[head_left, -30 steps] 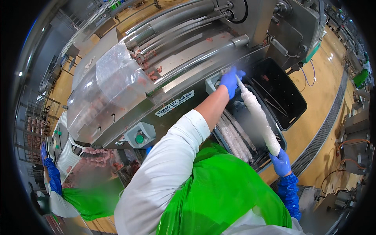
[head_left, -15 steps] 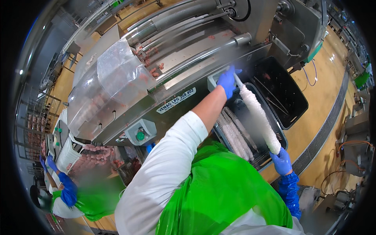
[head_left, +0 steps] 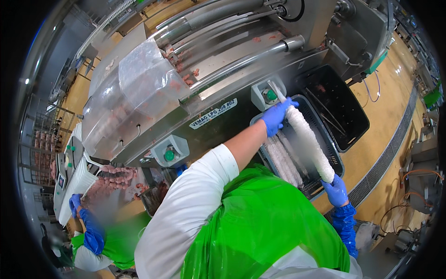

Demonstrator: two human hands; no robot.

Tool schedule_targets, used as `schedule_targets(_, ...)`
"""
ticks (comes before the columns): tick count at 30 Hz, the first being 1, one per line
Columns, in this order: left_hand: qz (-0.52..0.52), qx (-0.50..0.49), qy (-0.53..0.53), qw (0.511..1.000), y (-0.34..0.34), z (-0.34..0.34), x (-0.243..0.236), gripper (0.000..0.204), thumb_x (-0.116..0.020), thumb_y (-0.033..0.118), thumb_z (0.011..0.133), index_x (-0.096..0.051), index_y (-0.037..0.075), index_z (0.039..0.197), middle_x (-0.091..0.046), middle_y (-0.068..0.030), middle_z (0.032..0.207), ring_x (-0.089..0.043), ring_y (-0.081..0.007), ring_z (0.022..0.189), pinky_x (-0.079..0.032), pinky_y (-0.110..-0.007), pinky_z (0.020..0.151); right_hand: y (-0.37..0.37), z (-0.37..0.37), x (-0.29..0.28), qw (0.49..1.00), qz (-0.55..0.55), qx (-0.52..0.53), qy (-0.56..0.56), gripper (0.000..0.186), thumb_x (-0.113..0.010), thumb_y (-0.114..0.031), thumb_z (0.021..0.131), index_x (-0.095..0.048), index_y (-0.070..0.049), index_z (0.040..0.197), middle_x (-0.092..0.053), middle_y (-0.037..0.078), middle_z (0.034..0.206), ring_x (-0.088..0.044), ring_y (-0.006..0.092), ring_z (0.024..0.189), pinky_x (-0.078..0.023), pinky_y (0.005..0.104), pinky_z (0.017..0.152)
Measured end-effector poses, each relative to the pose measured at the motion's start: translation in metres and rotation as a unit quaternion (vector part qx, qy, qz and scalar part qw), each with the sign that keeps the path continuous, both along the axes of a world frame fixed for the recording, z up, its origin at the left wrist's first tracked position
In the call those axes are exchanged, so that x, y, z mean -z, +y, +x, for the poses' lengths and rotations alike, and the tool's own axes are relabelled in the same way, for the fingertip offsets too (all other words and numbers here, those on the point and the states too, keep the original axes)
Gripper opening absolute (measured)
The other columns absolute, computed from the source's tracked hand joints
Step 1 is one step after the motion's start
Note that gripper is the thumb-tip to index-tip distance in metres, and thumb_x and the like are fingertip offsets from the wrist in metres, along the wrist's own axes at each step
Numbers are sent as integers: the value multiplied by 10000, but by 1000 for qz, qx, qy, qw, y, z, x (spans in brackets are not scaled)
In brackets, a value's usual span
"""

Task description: The person operates a sausage-making machine, feeding raw meat into the hopper and guiding the casing as it fills. The person uses a metal rod to assist with the casing and occasionally adjusts the machine controls.

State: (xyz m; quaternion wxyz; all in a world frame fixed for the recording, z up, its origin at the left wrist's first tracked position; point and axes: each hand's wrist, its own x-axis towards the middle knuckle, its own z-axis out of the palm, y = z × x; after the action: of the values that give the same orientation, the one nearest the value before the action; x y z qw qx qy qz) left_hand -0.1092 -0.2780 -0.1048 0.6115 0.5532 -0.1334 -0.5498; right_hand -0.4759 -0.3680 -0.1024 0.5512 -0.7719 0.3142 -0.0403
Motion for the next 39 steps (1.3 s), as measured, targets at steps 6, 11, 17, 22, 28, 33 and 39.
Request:
schedule_targets(6,-57,-152,60,985,-8,41,21,533,-532,581,994,-656,101,1191,-658,-22,1105,-600,-168,1054,-465,-373,941,6,7,-11,1000,16,-7,20,431,-681,-69,924,-587,19,1336,-678,91,1252,-624,186,1171,-468,337,1021)
schedule_targets(11,-5,-26,-48,998,34,6,1,391,-554,458,1012,-648,106,1155,-644,-27,1048,-582,-106,1009,-480,-259,724,3,4,-6,1000,14,-16,-1,413,-678,-65,925,-596,20,1321,-680,86,1247,-624,173,1159,-476,333,1003)
schedule_targets(17,-62,-201,-385,898,117,84,-5,491,-738,321,880,-591,97,1292,-610,-75,1234,-544,-218,1240,-447,-394,1024,-5,-3,-19,999,-3,-34,19,386,-672,-53,917,-615,18,1293,-699,79,1206,-645,169,1114,-497,330,967)
schedule_targets(22,-1,-4,-833,553,127,76,-92,465,-760,274,823,-627,140,1248,-589,-95,1357,-388,-324,1453,-344,-521,1140,-22,16,-42,995,-23,-90,18,366,-677,-50,896,-640,16,1254,-721,81,1126,-657,143,1047,-517,319,921)
schedule_targets(28,89,222,-844,480,126,51,-133,336,-727,193,744,-695,169,1078,-699,-59,972,-667,-265,1021,-380,-551,1104,-43,62,-59,980,-85,-180,-10,347,-674,-40,872,-663,14,1215,-740,82,1086,-682,172,1045,-522,332,925)
schedule_targets(33,161,178,-845,478,194,86,-184,268,-760,268,760,-680,139,981,-709,-71,898,-689,-288,964,-503,-480,930,-51,87,-76,979,-55,-194,-26,328,-670,-28,863,-680,20,1187,-740,79,1104,-683,181,1065,-521,338,936)
schedule_targets(39,218,124,-801,543,232,46,-177,204,-747,246,746,-687,153,916,-705,-98,829,-698,-344,788,-557,-446,681,-48,164,-130,941,-150,-300,-46,336,-671,-18,800,-702,14,1133,-757,97,990,-689,137,948,-537,313,851)
